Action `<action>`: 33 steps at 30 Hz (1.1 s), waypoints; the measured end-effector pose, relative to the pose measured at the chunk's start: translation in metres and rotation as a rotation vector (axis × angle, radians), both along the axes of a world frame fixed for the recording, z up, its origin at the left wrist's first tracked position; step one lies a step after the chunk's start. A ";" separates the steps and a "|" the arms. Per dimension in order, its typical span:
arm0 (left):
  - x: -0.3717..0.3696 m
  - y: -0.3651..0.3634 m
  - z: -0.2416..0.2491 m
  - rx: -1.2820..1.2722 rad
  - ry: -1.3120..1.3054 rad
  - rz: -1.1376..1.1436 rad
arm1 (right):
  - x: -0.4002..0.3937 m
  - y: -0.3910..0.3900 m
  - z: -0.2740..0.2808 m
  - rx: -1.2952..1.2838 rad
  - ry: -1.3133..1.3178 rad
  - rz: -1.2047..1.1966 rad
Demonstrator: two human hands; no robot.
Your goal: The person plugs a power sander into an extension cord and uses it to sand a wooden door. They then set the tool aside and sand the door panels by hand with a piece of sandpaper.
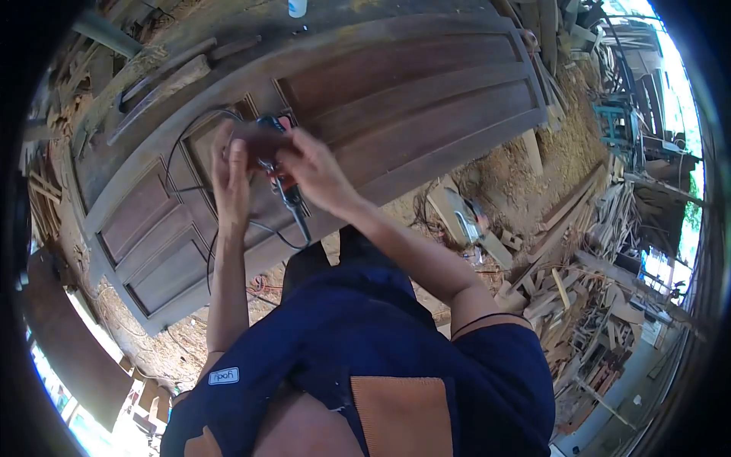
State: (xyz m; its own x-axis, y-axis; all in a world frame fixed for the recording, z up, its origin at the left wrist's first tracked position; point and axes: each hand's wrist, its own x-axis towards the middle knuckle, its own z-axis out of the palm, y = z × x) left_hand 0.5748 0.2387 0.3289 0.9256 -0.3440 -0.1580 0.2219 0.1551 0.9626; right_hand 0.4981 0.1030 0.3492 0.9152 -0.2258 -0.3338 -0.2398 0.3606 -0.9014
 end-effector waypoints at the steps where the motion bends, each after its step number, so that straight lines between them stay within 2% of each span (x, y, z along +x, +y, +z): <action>1: -0.014 -0.007 0.017 0.052 0.010 -0.012 | -0.013 0.007 -0.003 0.004 -0.040 0.084; 2: -0.025 -0.005 0.015 0.055 -0.001 -0.008 | -0.023 0.004 -0.005 0.007 -0.050 0.087; 4: -0.050 -0.006 0.004 0.177 -0.082 -0.130 | -0.045 -0.013 -0.003 -0.168 0.051 0.203; 5: -0.065 -0.010 0.003 0.176 -0.085 -0.121 | -0.055 -0.026 0.004 -0.386 0.107 0.326; 6: -0.081 -0.017 0.006 0.161 -0.029 -0.132 | -0.061 -0.037 0.009 -0.384 0.103 0.340; 8: -0.103 -0.034 0.006 0.062 0.038 -0.118 | -0.066 -0.058 0.010 -0.224 0.183 0.495; 10: -0.129 -0.066 -0.011 0.245 -0.195 -0.073 | -0.083 -0.089 -0.014 -0.124 0.178 0.555; 12: -0.152 -0.086 -0.032 0.221 -0.130 -0.017 | -0.094 -0.112 -0.016 -0.033 0.218 0.571; 13: -0.165 -0.095 -0.040 0.196 -0.031 0.056 | -0.098 -0.127 -0.035 -0.322 -0.049 0.549; 14: -0.178 -0.102 -0.049 0.172 0.062 0.133 | -0.105 -0.152 -0.052 -0.745 -0.089 0.557; 15: -0.197 -0.106 -0.069 0.469 -0.070 0.185 | -0.109 -0.182 -0.064 -1.161 -0.157 0.516; 16: -0.221 -0.109 -0.087 0.535 -0.051 0.246 | -0.111 -0.205 -0.070 -1.090 -0.107 0.487; 17: -0.245 -0.112 -0.100 0.577 0.048 0.301 | -0.116 -0.225 -0.088 -1.297 -0.259 0.469; 18: -0.266 -0.116 -0.112 0.606 0.141 0.357 | -0.121 -0.237 -0.107 -1.268 -0.284 0.489; 20: -0.300 -0.127 -0.131 0.675 0.140 0.442 | -0.138 -0.250 -0.138 -1.386 -0.506 0.774; 21: -0.311 -0.132 -0.135 0.729 0.129 0.500 | -0.147 -0.239 -0.150 -1.250 -0.413 0.727; 22: -0.315 -0.139 -0.127 0.785 0.162 0.509 | -0.145 -0.224 -0.161 -1.229 -0.439 0.748; 24: -0.311 -0.151 -0.120 0.805 0.067 0.560 | -0.136 -0.186 -0.184 -1.169 -0.586 0.657; 25: -0.307 -0.156 -0.113 0.757 0.176 0.532 | -0.126 -0.161 -0.183 -1.163 -0.667 0.686; 26: -0.303 -0.159 -0.118 0.756 0.181 0.548 | -0.113 -0.136 -0.179 -1.158 -0.753 0.712; 28: -0.292 -0.164 -0.131 1.119 -0.060 0.525 | -0.102 -0.110 -0.183 -1.163 -0.803 0.714; 29: -0.286 -0.161 -0.139 1.115 -0.057 0.531 | -0.103 -0.107 -0.184 -1.174 -0.830 0.707; 31: -0.282 -0.158 -0.157 1.358 -0.217 0.418 | -0.104 -0.142 -0.172 -1.171 -0.764 0.799; 32: -0.287 -0.160 -0.158 1.352 -0.210 0.420 | -0.112 -0.167 -0.166 -1.156 -0.673 0.868; 33: -0.284 -0.162 -0.155 1.418 -0.191 0.376 | -0.123 -0.197 -0.162 -1.252 -0.694 0.840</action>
State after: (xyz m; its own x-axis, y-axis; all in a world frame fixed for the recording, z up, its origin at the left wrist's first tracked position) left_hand 0.2910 0.0769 0.1739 0.9684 0.2487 -0.0178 0.2378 -0.9001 0.3650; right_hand 0.3755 -0.0945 0.1872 0.8000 0.5785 0.1591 0.5647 -0.6363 -0.5255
